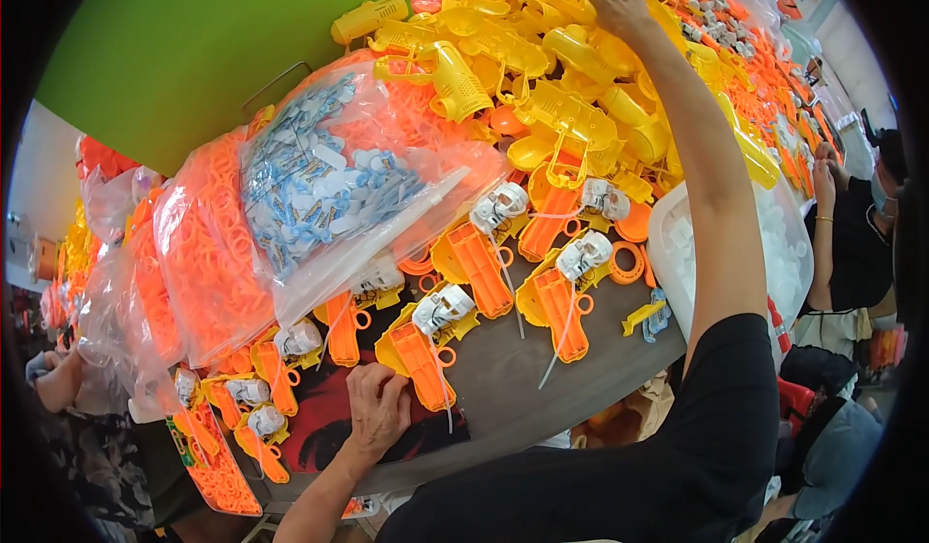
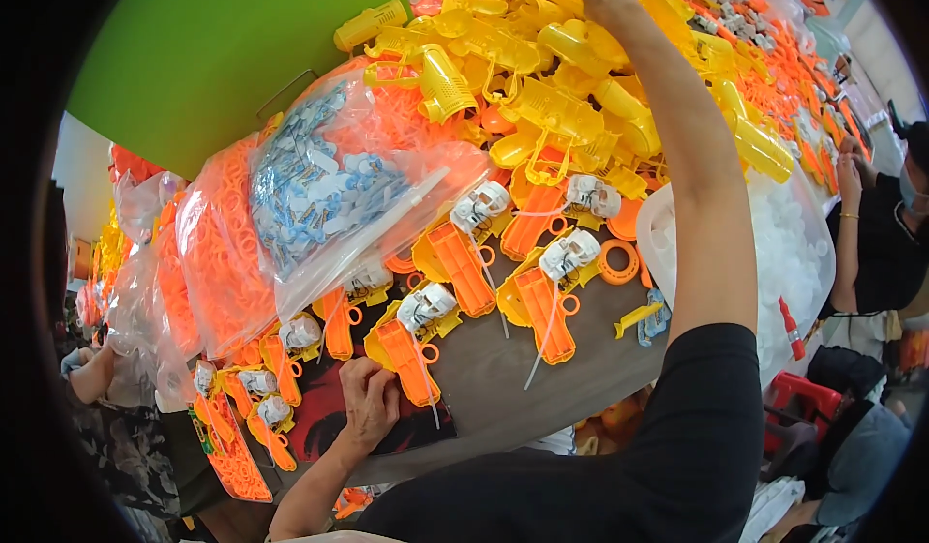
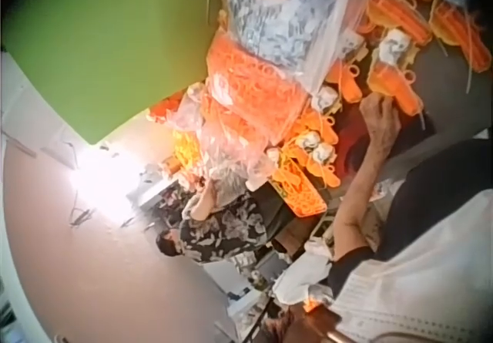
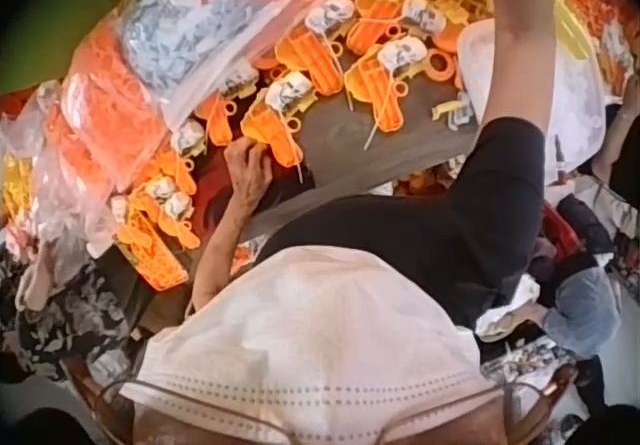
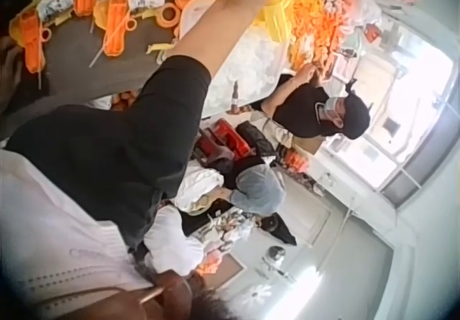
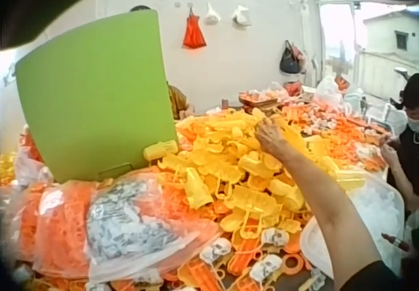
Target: Manually assemble plastic components of toy guns at a factory workstation.
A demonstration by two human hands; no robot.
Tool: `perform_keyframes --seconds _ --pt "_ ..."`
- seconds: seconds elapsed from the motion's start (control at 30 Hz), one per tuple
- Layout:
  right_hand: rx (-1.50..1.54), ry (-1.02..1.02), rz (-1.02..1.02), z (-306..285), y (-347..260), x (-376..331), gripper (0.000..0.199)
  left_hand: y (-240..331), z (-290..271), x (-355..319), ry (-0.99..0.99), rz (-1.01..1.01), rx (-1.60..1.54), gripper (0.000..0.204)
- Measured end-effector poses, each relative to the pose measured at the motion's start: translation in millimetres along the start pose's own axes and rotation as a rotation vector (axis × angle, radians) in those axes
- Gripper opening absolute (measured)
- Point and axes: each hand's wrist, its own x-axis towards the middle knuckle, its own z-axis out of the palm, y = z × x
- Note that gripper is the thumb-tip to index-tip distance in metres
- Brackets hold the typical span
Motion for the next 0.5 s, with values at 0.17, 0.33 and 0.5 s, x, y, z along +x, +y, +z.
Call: perform_keyframes --seconds 0.17,0.33,0.5 --pt "-0.116 0.119 0.045 15 -2 21 0.032 3 0 9 -0.006 0.004 0.001 0.042" --pt "0.297 -0.163 0.093 18 -97 72 0.029 4 -1 -2 -0.003 0.003 -0.027 0.044" --pt "0.211 -0.283 0.134 54 -126 88 0.036 4 3 -10 0.001 -0.010 -0.068 0.046"
